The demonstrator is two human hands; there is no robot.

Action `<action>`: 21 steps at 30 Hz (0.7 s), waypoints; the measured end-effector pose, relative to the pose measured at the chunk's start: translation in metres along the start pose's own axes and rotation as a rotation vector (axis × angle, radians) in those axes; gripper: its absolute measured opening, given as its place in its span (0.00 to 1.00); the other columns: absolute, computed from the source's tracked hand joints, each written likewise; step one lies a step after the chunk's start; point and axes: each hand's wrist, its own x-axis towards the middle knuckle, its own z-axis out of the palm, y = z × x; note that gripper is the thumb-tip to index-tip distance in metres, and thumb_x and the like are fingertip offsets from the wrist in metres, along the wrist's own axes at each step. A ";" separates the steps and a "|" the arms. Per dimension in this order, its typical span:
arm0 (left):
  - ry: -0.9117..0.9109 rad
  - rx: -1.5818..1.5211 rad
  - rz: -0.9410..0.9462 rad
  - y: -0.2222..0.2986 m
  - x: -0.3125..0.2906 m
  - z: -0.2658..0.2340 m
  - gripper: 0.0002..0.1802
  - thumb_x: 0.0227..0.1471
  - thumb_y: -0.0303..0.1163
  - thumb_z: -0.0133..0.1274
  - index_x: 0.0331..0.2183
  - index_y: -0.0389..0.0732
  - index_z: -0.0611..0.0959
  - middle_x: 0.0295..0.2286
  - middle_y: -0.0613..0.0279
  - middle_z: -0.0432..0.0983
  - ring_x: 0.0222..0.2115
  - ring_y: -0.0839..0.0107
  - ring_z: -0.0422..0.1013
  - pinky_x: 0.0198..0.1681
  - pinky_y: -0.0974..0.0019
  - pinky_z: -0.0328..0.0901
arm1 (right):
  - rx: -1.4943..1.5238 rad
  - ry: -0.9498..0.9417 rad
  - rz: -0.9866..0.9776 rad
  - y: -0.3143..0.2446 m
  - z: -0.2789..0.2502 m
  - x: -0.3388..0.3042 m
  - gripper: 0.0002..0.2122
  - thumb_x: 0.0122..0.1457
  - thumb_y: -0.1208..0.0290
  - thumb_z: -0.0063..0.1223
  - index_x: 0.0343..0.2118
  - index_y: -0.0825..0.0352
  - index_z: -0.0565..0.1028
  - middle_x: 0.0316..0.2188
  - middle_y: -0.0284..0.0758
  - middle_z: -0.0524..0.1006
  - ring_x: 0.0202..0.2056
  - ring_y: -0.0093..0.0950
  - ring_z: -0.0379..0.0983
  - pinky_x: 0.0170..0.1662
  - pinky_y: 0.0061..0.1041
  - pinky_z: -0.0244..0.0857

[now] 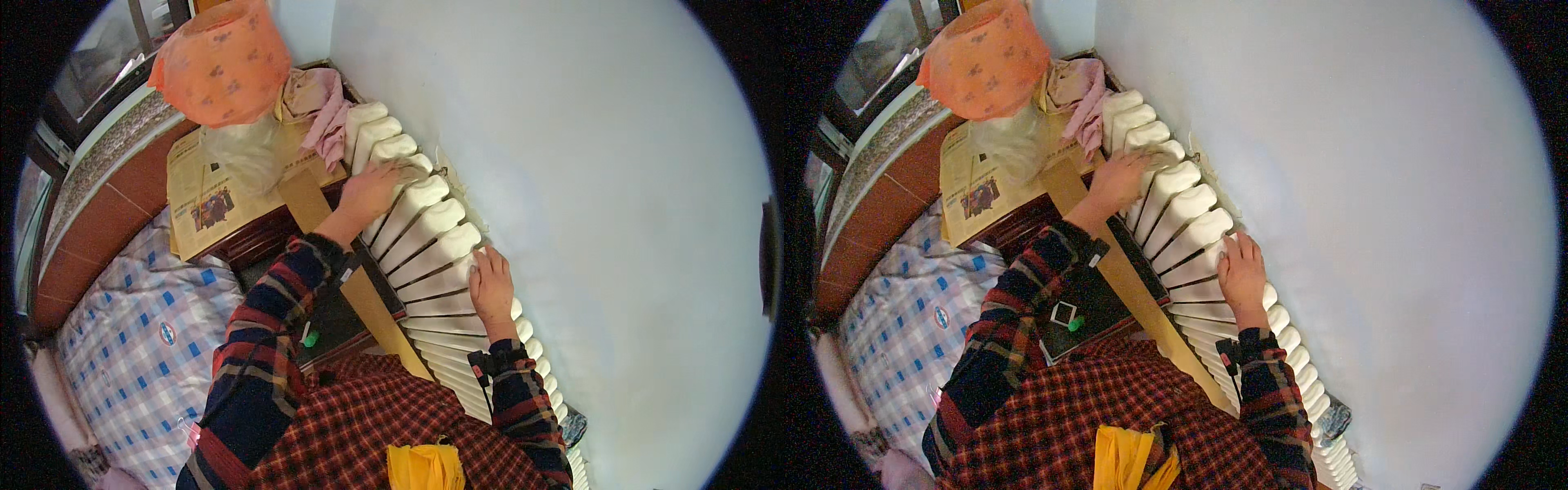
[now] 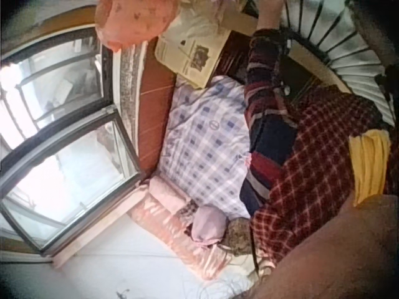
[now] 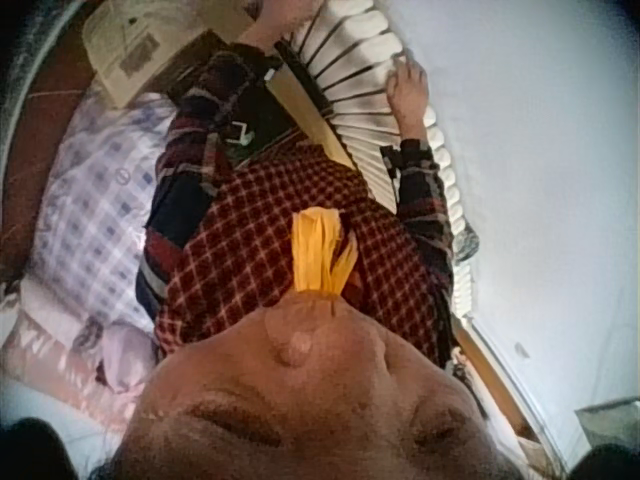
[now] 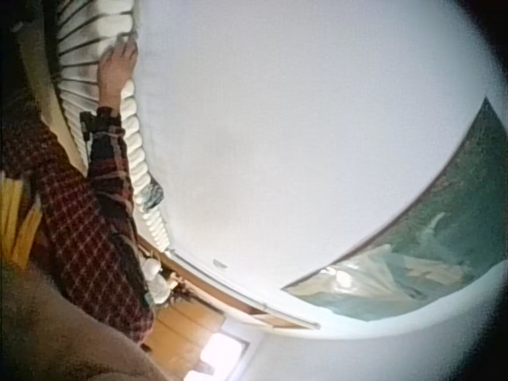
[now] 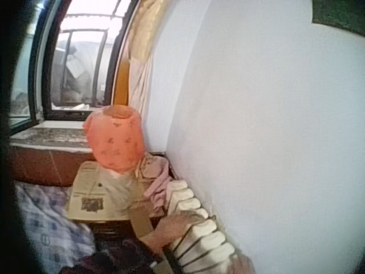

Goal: The person wipes the top and sides of a white wall-mounted radiator using two cloths, one in each hand. They move along the length of the radiator, cleaning each section sequentially.

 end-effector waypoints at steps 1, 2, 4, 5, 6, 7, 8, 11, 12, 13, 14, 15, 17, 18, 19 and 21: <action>-0.094 0.045 -0.066 -0.008 -0.008 -0.005 0.17 0.46 0.31 0.50 0.42 0.43 0.79 0.42 0.59 0.75 0.40 0.56 0.71 0.40 0.57 0.70 | 0.003 0.000 0.003 0.000 0.000 0.000 0.15 0.56 0.71 0.45 0.47 0.66 0.72 0.52 0.43 0.68 0.52 0.44 0.63 0.55 0.38 0.60; -0.186 0.091 -0.132 -0.014 -0.015 -0.011 0.17 0.46 0.31 0.50 0.42 0.43 0.78 0.42 0.59 0.75 0.39 0.56 0.71 0.40 0.57 0.70 | 0.005 0.000 0.007 0.000 0.001 0.001 0.15 0.56 0.71 0.45 0.47 0.66 0.72 0.52 0.43 0.68 0.52 0.44 0.63 0.55 0.38 0.60; -0.115 -0.032 -0.336 -0.021 -0.031 -0.024 0.15 0.47 0.31 0.50 0.41 0.43 0.79 0.43 0.57 0.73 0.39 0.54 0.71 0.42 0.55 0.68 | 0.005 0.014 -0.003 0.000 0.001 0.001 0.15 0.56 0.71 0.45 0.47 0.66 0.72 0.52 0.43 0.68 0.52 0.44 0.63 0.55 0.39 0.60; -0.160 -0.085 -0.476 -0.021 -0.032 -0.029 0.15 0.48 0.30 0.49 0.40 0.42 0.79 0.43 0.55 0.73 0.40 0.53 0.71 0.43 0.55 0.68 | 0.000 0.024 -0.011 0.000 0.001 0.001 0.15 0.56 0.71 0.45 0.47 0.66 0.72 0.52 0.43 0.68 0.52 0.44 0.63 0.55 0.39 0.60; 0.004 -0.110 -0.402 -0.018 -0.032 -0.032 0.14 0.49 0.31 0.49 0.41 0.43 0.79 0.42 0.55 0.74 0.39 0.54 0.72 0.42 0.55 0.68 | -0.005 0.025 -0.018 0.000 0.001 0.001 0.16 0.56 0.72 0.45 0.47 0.66 0.72 0.52 0.43 0.68 0.52 0.44 0.63 0.55 0.39 0.60; 0.092 -0.125 -0.374 -0.016 -0.027 -0.034 0.14 0.50 0.32 0.49 0.41 0.43 0.79 0.41 0.55 0.74 0.39 0.54 0.72 0.41 0.55 0.68 | -0.004 0.009 -0.003 -0.001 0.001 0.000 0.16 0.56 0.72 0.45 0.47 0.66 0.72 0.52 0.43 0.68 0.52 0.44 0.63 0.55 0.39 0.60; 0.240 -0.139 -0.307 -0.012 -0.018 -0.033 0.14 0.51 0.32 0.49 0.41 0.44 0.79 0.39 0.55 0.75 0.39 0.54 0.73 0.40 0.55 0.69 | -0.004 -0.005 0.008 -0.001 0.001 -0.001 0.16 0.55 0.72 0.45 0.47 0.66 0.72 0.52 0.43 0.68 0.52 0.44 0.63 0.55 0.39 0.60; 0.280 -0.222 -0.073 0.006 0.018 -0.019 0.12 0.52 0.32 0.48 0.39 0.42 0.80 0.40 0.58 0.75 0.41 0.56 0.72 0.41 0.57 0.69 | -0.005 -0.022 0.020 0.000 0.002 -0.001 0.16 0.55 0.72 0.45 0.48 0.65 0.72 0.53 0.43 0.68 0.52 0.44 0.63 0.56 0.38 0.59; 0.195 -0.175 -0.030 0.014 0.024 -0.013 0.12 0.52 0.31 0.48 0.38 0.42 0.80 0.40 0.59 0.74 0.41 0.57 0.72 0.41 0.58 0.69 | -0.008 -0.011 0.009 0.001 0.003 -0.001 0.16 0.55 0.72 0.45 0.48 0.65 0.72 0.53 0.43 0.68 0.52 0.44 0.63 0.56 0.38 0.59; 0.143 -0.130 0.033 0.022 0.030 -0.007 0.12 0.51 0.30 0.48 0.38 0.41 0.80 0.41 0.60 0.74 0.41 0.58 0.71 0.40 0.58 0.70 | -0.007 -0.026 0.019 0.002 0.004 0.000 0.17 0.55 0.71 0.45 0.48 0.65 0.72 0.53 0.42 0.67 0.52 0.44 0.63 0.56 0.39 0.59; 0.054 -0.081 0.082 0.027 0.035 -0.001 0.12 0.50 0.29 0.48 0.38 0.40 0.79 0.41 0.61 0.73 0.41 0.59 0.70 0.40 0.59 0.70 | -0.007 -0.028 0.020 0.002 0.005 0.000 0.17 0.55 0.71 0.46 0.49 0.65 0.71 0.53 0.42 0.67 0.53 0.44 0.62 0.56 0.39 0.59; 0.104 -0.059 0.110 0.029 0.043 0.004 0.10 0.49 0.28 0.48 0.34 0.39 0.81 0.37 0.63 0.75 0.41 0.61 0.70 0.38 0.60 0.70 | -0.011 -0.041 0.034 0.003 0.005 0.000 0.17 0.56 0.70 0.46 0.49 0.64 0.71 0.54 0.42 0.67 0.53 0.44 0.62 0.57 0.40 0.59; 0.021 0.028 0.122 0.027 0.061 0.009 0.09 0.47 0.28 0.48 0.32 0.40 0.82 0.35 0.63 0.76 0.41 0.61 0.70 0.38 0.60 0.70 | 0.003 -0.035 0.026 0.004 0.006 -0.002 0.17 0.56 0.69 0.46 0.49 0.64 0.71 0.54 0.42 0.66 0.53 0.44 0.62 0.57 0.40 0.59; -0.033 0.076 0.120 0.025 0.071 0.011 0.09 0.47 0.29 0.48 0.30 0.40 0.82 0.34 0.64 0.77 0.40 0.62 0.69 0.39 0.60 0.70 | 0.005 -0.028 0.017 0.005 0.006 -0.002 0.17 0.56 0.69 0.46 0.50 0.64 0.71 0.54 0.42 0.66 0.53 0.44 0.62 0.57 0.40 0.59; -0.015 0.066 0.168 0.024 0.080 0.013 0.08 0.46 0.29 0.48 0.27 0.40 0.82 0.30 0.64 0.78 0.40 0.61 0.69 0.40 0.60 0.69 | 0.009 -0.036 0.027 0.006 0.006 -0.002 0.17 0.56 0.69 0.46 0.50 0.64 0.71 0.54 0.41 0.66 0.54 0.44 0.62 0.57 0.40 0.59; 0.069 0.050 0.190 0.028 0.083 0.016 0.09 0.46 0.29 0.48 0.30 0.40 0.82 0.32 0.64 0.78 0.39 0.61 0.69 0.40 0.59 0.69 | 0.011 -0.038 0.023 0.007 0.007 -0.001 0.17 0.56 0.69 0.46 0.50 0.63 0.71 0.54 0.41 0.66 0.54 0.43 0.62 0.57 0.40 0.59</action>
